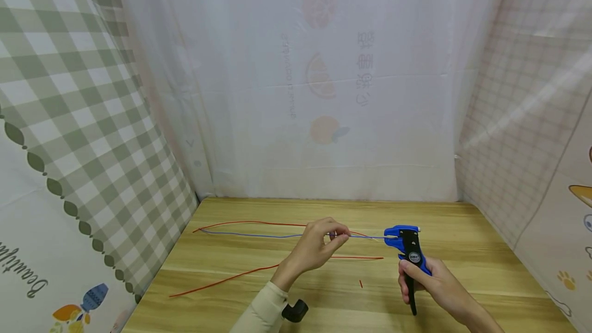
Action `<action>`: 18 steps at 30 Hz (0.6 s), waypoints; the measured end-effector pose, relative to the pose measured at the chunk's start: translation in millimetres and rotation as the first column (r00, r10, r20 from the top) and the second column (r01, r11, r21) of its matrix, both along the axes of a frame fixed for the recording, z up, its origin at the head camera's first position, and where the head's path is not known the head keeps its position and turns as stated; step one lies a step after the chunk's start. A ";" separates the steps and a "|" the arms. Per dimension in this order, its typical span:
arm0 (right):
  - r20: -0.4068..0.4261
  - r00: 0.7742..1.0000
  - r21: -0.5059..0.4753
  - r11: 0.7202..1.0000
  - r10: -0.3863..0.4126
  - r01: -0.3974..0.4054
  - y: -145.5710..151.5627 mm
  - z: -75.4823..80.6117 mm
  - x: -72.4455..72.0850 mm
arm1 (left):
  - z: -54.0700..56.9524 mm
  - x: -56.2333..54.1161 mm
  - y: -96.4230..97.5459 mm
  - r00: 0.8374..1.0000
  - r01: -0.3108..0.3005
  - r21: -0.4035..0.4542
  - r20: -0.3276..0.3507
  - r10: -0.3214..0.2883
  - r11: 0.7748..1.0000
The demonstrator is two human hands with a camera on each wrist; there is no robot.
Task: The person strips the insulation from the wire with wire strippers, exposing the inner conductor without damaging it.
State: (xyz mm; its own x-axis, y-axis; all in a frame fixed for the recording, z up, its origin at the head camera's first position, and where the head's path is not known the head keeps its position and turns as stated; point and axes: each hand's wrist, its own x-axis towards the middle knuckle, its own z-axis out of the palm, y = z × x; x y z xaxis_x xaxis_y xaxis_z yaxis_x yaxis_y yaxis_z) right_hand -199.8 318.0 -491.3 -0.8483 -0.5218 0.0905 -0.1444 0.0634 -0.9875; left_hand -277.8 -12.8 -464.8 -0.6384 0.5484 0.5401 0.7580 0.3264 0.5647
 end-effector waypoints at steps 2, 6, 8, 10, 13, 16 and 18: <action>-0.004 1.000 0.003 1.000 -0.001 0.001 -0.3 0.1 -0.2 | 0.1 -0.1 -0.1 1.000 0.000 -0.001 0.004 0.000 1.000; -0.010 1.000 0.005 1.000 -0.002 0.002 -1.1 0.3 -0.5 | 0.0 -0.5 -0.6 1.000 0.002 -0.004 0.005 -0.002 1.000; -0.014 1.000 0.006 1.000 -0.004 0.004 -1.5 0.5 -0.6 | 0.0 -0.5 -0.8 1.000 0.003 -0.006 0.004 -0.003 1.000; -0.015 1.000 0.008 1.000 -0.006 0.006 -1.7 0.6 -0.4 | -0.3 -0.6 -0.9 1.000 0.005 -0.007 0.002 -0.005 1.000; -0.018 1.000 0.011 1.000 -0.006 0.007 -1.9 0.6 -0.1 | -0.5 -0.5 -0.9 1.000 0.008 -0.004 -0.002 -0.008 1.000; -0.021 1.000 0.012 1.000 -0.009 0.009 -2.3 0.3 -0.1 | -0.1 -0.3 -1.1 1.000 0.012 -0.003 0.001 -0.012 1.000; -0.023 1.000 0.013 1.000 -0.011 0.011 -2.5 0.0 -0.3 | 0.0 -0.3 -1.3 1.000 0.014 -0.002 0.007 -0.014 1.000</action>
State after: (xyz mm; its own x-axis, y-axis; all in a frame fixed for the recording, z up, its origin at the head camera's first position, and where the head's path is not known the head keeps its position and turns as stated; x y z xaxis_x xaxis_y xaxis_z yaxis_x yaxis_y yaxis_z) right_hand -200.1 315.5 -491.3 -0.8519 -0.5135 0.1031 -0.1661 0.0783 -0.9830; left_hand -278.1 -14.1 -464.8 -0.6345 0.5584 0.5344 0.7586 0.3174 0.5690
